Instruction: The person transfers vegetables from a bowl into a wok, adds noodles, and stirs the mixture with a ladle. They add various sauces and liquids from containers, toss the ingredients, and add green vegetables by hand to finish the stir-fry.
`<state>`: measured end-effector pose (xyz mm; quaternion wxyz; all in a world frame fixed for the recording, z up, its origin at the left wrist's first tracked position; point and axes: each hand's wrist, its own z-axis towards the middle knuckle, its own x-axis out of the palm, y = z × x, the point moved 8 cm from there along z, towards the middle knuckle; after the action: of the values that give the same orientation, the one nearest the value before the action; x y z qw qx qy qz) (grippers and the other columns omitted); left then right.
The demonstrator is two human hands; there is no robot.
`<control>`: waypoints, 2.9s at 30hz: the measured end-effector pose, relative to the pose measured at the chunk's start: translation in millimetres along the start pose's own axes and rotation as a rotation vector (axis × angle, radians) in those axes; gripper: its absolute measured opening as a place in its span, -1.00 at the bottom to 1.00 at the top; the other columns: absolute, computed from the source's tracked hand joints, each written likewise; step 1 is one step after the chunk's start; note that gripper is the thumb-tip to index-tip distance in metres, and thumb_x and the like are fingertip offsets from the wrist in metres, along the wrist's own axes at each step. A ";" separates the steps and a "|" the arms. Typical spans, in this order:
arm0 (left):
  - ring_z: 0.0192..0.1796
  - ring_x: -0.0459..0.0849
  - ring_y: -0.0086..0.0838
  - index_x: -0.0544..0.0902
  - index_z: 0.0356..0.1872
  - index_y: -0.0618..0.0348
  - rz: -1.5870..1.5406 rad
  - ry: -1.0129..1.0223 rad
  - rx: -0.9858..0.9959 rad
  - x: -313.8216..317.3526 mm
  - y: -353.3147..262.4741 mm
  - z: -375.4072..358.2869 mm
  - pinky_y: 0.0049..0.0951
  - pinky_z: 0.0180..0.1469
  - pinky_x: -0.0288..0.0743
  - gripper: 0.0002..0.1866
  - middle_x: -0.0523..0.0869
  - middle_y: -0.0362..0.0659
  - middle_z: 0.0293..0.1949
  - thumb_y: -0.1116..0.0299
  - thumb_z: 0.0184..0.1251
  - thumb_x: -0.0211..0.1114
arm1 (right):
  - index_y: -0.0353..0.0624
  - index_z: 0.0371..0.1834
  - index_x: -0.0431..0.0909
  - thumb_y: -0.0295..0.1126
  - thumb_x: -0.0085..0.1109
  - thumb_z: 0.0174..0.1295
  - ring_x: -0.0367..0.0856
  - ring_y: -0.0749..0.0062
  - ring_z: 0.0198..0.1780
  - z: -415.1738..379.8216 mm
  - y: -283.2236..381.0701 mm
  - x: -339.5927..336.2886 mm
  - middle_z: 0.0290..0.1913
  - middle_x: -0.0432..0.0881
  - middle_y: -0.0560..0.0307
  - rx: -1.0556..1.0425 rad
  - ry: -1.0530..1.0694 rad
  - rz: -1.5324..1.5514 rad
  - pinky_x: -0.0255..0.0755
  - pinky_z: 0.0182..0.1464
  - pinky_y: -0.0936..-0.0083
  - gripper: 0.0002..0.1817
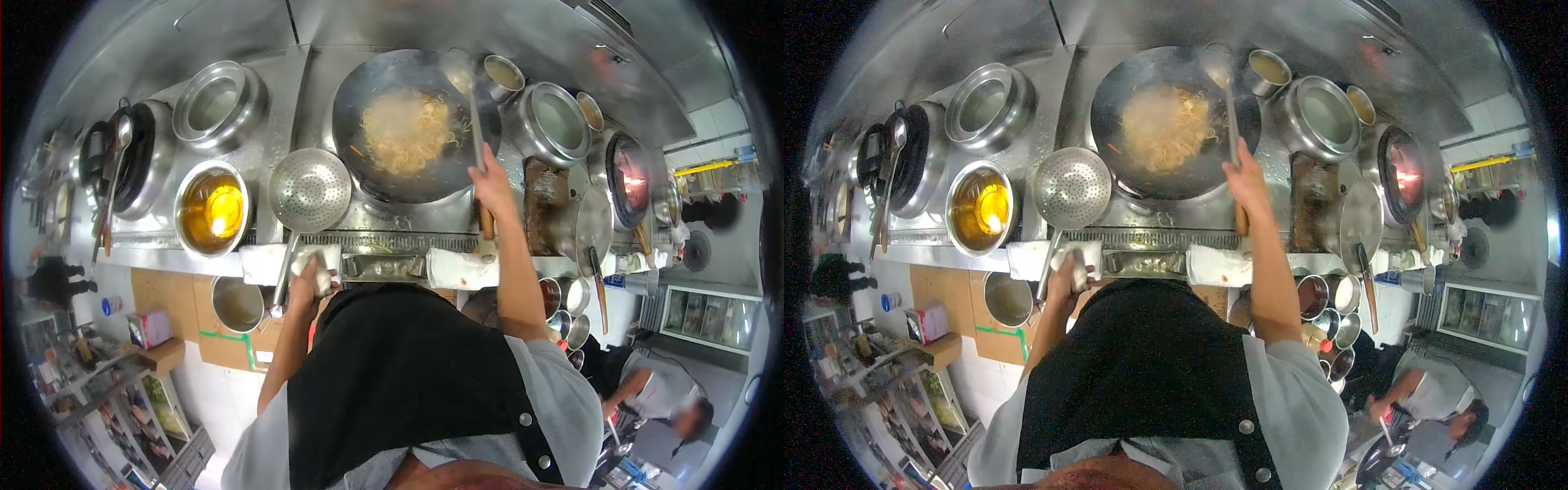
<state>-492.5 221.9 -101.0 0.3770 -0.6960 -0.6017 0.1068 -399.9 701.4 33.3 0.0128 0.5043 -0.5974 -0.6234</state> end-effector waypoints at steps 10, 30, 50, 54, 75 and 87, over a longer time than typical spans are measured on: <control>-0.36 0.70 -0.35 0.64 -0.04 0.06 0.049 0.186 -0.053 190.8 -62.1 102.4 -0.30 -0.44 0.50 -0.56 0.73 -0.13 -0.29 -0.13 0.59 0.14 | 0.11 0.73 0.02 -0.30 0.11 0.42 0.63 -0.44 0.17 -160.3 10.2 80.8 0.13 0.66 -0.49 -0.116 0.334 -0.414 0.50 0.23 -0.09 -0.18; -0.25 0.70 -0.37 0.64 -0.13 0.16 0.340 0.370 0.420 156.1 -67.3 88.6 -0.30 -0.24 0.59 -0.89 0.71 -0.13 -0.27 0.37 0.48 0.23 | -0.02 0.71 0.12 -0.32 0.28 0.37 0.73 -0.11 -0.02 -201.5 -30.0 44.8 0.06 0.72 -0.35 -0.223 0.205 -0.114 0.58 0.10 0.20 -0.16; -0.24 0.75 -0.31 0.64 -0.04 0.25 0.008 0.232 0.106 106.4 -2.8 71.2 -0.25 -0.23 0.65 -0.78 0.73 -0.07 -0.21 0.46 0.33 0.36 | -0.08 0.67 0.17 -0.45 0.26 0.31 0.64 -0.44 0.07 -173.0 0.3 28.6 0.08 0.63 -0.55 -0.155 -0.039 -0.151 0.52 0.06 0.00 -0.17; -0.39 0.67 -0.37 0.63 -0.19 0.21 -0.069 0.134 0.115 147.0 -43.3 68.8 -0.32 -0.42 0.53 -0.94 0.68 -0.14 -0.36 0.48 0.39 0.28 | -0.18 0.66 0.16 -0.51 0.22 0.31 0.67 -0.43 -0.01 -225.4 -36.3 33.2 -0.03 0.68 -0.48 -0.336 -0.093 -0.294 0.54 0.04 -0.01 -0.19; -0.26 0.74 -0.35 0.63 0.08 0.37 0.159 0.040 -0.076 -14.6 18.0 -28.2 -0.38 -0.25 0.63 -0.64 0.74 -0.08 -0.22 0.56 0.25 0.40 | -0.13 0.71 0.11 -0.39 0.22 0.44 0.70 0.24 0.07 -70.5 -52.3 44.3 0.13 0.71 -0.16 -0.076 -0.054 0.069 0.52 0.19 0.39 -0.20; -0.29 0.74 -0.36 0.64 0.08 0.31 0.067 -0.003 0.144 26.1 -30.7 -24.1 -0.36 -0.22 0.62 -0.70 0.75 -0.10 -0.20 0.42 0.40 0.37 | 0.00 0.71 0.18 -0.44 0.22 0.42 0.61 0.44 -0.39 -42.7 -10.1 14.0 -0.19 0.73 0.06 0.091 0.078 0.195 0.56 -0.29 0.40 -0.22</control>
<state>-494.7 236.1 -56.2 0.4215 -0.6867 -0.5693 0.1633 -373.3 664.4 26.5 0.0737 0.4677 -0.6705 -0.5712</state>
